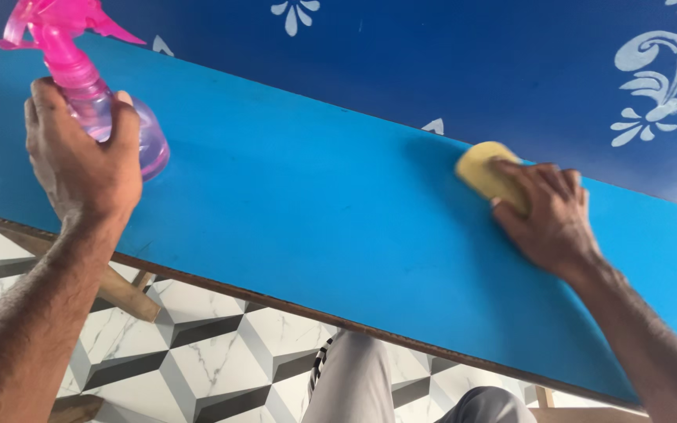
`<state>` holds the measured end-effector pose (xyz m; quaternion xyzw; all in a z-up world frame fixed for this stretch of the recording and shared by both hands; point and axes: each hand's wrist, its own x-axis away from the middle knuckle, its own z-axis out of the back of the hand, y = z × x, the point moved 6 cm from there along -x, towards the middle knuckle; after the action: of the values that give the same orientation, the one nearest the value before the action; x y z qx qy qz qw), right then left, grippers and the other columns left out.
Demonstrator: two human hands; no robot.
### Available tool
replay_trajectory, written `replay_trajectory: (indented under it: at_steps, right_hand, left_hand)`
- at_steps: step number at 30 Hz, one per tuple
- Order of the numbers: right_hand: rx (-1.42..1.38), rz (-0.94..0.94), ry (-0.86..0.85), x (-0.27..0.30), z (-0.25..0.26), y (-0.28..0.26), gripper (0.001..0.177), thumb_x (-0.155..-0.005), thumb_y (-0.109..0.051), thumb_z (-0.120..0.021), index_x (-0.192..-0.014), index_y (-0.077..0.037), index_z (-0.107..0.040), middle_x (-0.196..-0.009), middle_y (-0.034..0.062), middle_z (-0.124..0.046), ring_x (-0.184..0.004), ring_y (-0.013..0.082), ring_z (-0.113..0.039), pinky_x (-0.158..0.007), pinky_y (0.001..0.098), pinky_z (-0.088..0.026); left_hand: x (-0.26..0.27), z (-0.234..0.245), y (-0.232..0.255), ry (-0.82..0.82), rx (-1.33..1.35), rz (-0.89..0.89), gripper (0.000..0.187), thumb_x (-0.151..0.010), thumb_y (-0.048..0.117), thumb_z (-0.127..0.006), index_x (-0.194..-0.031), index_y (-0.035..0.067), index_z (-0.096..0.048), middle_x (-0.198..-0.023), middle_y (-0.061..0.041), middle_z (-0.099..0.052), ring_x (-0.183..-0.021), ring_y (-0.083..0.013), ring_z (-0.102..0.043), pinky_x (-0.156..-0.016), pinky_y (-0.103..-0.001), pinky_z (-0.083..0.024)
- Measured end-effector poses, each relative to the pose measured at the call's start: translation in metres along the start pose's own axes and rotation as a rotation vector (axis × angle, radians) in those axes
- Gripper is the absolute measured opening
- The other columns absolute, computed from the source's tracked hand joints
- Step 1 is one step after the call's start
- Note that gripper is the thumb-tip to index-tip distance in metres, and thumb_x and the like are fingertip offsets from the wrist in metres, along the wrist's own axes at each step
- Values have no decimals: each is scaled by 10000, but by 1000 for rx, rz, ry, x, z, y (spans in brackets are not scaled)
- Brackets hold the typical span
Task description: The person wipes a blue surface with a sponge while holding a spray bottle in their other hand.
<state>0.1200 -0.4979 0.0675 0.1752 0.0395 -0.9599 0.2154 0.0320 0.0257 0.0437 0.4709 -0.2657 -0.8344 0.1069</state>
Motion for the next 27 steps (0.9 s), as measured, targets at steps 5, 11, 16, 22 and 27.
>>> replay_trajectory:
  at_steps: [5,11,16,22,27]
  right_hand:
    - [80,-18,1,9,-3,11,608,-878,-340,-713,-1443,-178,-554,-1350,162,-519,-1267,388,-459,-1049,555,-376]
    - [-19,97,-77,19,1,-1,588,-845,-332,-701,-1373,-148,-521,-1448,158,-512,-1238,354,-498,-956,536,-410]
    - [-52,-225,32,0,2,33,751,-866,-235,-671,-1518,-11,-372,-1360,231,-576,-1238,412,-559,-1058,541,-452]
    - [-103,-62,23,9,-6,-13,682,-890,-200,-637,-1520,-71,-411,-1525,208,-506,-1321,389,-538,-1096,510,-448]
    - [-31,-36,168,-5,3,-2,593,-925,-160,-627,-1498,-86,-495,-1552,173,-500,-1479,364,-435,-1185,509,-391]
  left_hand:
    - [0,-2,1,-10,-31,20,295,-1067,189,-685,-1231,2,-527,-1157,-127,-566,-1100,-268,-632,-929,-477,-518]
    - [0,-1,0,-29,-49,30,297,-1083,195,-676,-1213,-14,-510,-1181,-147,-552,-1142,-291,-617,-948,-494,-516]
    - [2,-1,1,-30,-32,22,294,-1049,179,-654,-1214,-15,-509,-1189,-145,-549,-1158,-293,-616,-960,-494,-512]
    - [5,-7,-13,-28,-45,-23,270,-1065,152,-643,-1230,-7,-501,-1218,-130,-549,-1131,-261,-597,-972,-466,-506]
    - [7,-10,-20,-35,-53,-10,267,-1055,144,-642,-1231,-1,-503,-1220,-126,-544,-1163,-263,-603,-974,-469,-493]
